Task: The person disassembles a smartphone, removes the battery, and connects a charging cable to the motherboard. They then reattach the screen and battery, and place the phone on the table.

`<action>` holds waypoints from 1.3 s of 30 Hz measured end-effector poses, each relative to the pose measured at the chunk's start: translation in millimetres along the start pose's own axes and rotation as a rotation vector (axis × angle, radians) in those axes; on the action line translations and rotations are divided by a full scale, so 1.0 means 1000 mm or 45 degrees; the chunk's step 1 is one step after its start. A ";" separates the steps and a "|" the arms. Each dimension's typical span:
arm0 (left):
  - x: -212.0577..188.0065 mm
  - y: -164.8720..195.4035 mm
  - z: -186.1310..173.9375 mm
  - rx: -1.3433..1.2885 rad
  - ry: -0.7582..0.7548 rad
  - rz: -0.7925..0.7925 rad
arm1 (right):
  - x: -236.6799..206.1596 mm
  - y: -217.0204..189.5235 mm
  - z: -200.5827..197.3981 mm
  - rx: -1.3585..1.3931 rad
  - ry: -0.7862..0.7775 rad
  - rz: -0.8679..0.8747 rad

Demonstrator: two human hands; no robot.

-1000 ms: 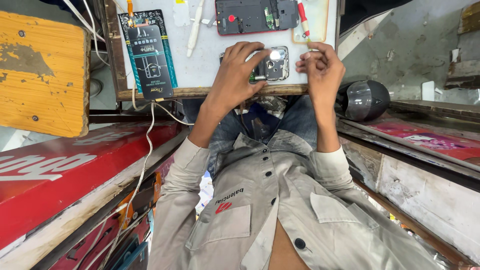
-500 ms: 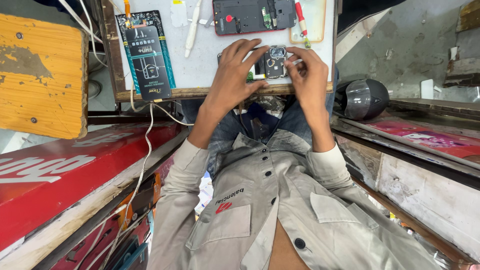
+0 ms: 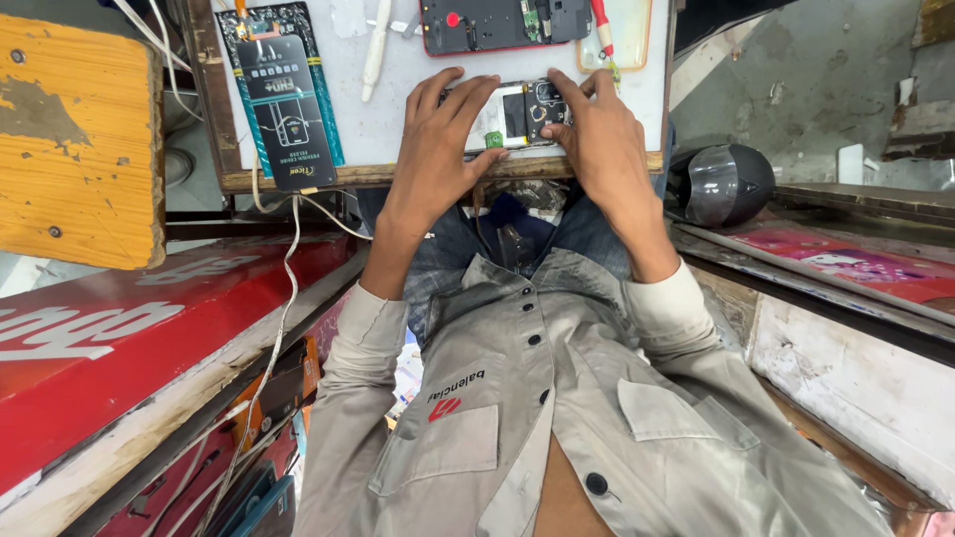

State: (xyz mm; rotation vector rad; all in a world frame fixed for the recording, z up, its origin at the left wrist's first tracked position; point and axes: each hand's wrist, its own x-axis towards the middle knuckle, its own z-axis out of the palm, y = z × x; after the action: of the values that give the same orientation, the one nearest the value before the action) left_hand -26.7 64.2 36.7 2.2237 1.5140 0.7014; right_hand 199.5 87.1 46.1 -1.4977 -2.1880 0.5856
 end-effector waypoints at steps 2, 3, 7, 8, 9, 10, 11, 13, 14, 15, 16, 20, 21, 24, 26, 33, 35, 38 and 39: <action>-0.001 0.002 -0.001 0.005 -0.004 0.000 | 0.003 0.001 -0.002 0.039 -0.045 0.028; -0.001 0.002 -0.002 0.004 -0.006 -0.004 | 0.006 0.002 -0.004 0.057 -0.062 0.036; 0.000 0.006 -0.005 0.029 -0.026 0.005 | 0.010 0.001 -0.009 0.033 -0.113 0.003; 0.000 0.006 -0.006 0.040 -0.032 0.005 | 0.010 0.000 -0.009 0.007 -0.126 -0.009; -0.001 0.007 -0.006 0.048 -0.038 0.007 | 0.009 0.000 -0.009 -0.021 -0.139 -0.019; -0.001 0.007 -0.005 0.058 -0.043 0.010 | 0.007 0.000 -0.008 -0.065 -0.139 -0.024; -0.001 0.006 -0.005 0.075 -0.042 0.017 | 0.006 -0.002 -0.006 -0.107 -0.138 -0.029; -0.003 0.006 -0.003 0.103 -0.043 0.031 | -0.001 -0.005 -0.002 -0.140 -0.139 -0.028; -0.003 0.006 -0.001 0.108 -0.049 0.028 | -0.003 -0.005 -0.001 -0.133 -0.134 -0.024; -0.004 0.005 0.000 0.115 -0.054 0.025 | -0.004 -0.006 0.000 -0.126 -0.129 -0.021; -0.005 0.004 0.002 0.122 -0.060 0.022 | -0.005 -0.006 0.001 -0.127 -0.120 -0.022; -0.013 0.005 0.008 0.158 0.147 -0.060 | -0.004 -0.005 0.001 -0.114 -0.108 -0.024; -0.017 0.005 0.008 0.131 0.177 -0.176 | -0.003 -0.004 0.001 -0.105 -0.108 -0.026; -0.018 0.004 0.007 0.108 0.187 -0.250 | 0.002 -0.001 0.000 -0.094 -0.174 0.006; -0.020 0.004 0.003 0.105 0.180 -0.230 | 0.006 -0.001 0.001 -0.088 -0.167 -0.019; -0.010 0.010 -0.013 -0.084 0.127 -0.145 | 0.006 0.008 -0.005 0.083 -0.103 -0.030; -0.010 0.011 -0.016 -0.212 0.108 -0.203 | 0.008 0.012 -0.001 0.264 -0.137 0.098; -0.008 0.011 -0.014 -0.337 0.134 -0.326 | 0.008 0.015 0.007 0.464 -0.080 0.181; -0.006 0.010 -0.013 -0.315 0.190 -0.306 | 0.007 0.015 0.009 0.519 -0.045 0.190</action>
State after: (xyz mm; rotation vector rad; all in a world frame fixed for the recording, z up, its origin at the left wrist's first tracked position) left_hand -28.6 55.0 51.3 1.8081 1.6306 0.9372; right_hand 203.6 98.1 30.8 -1.4386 -1.8446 1.0429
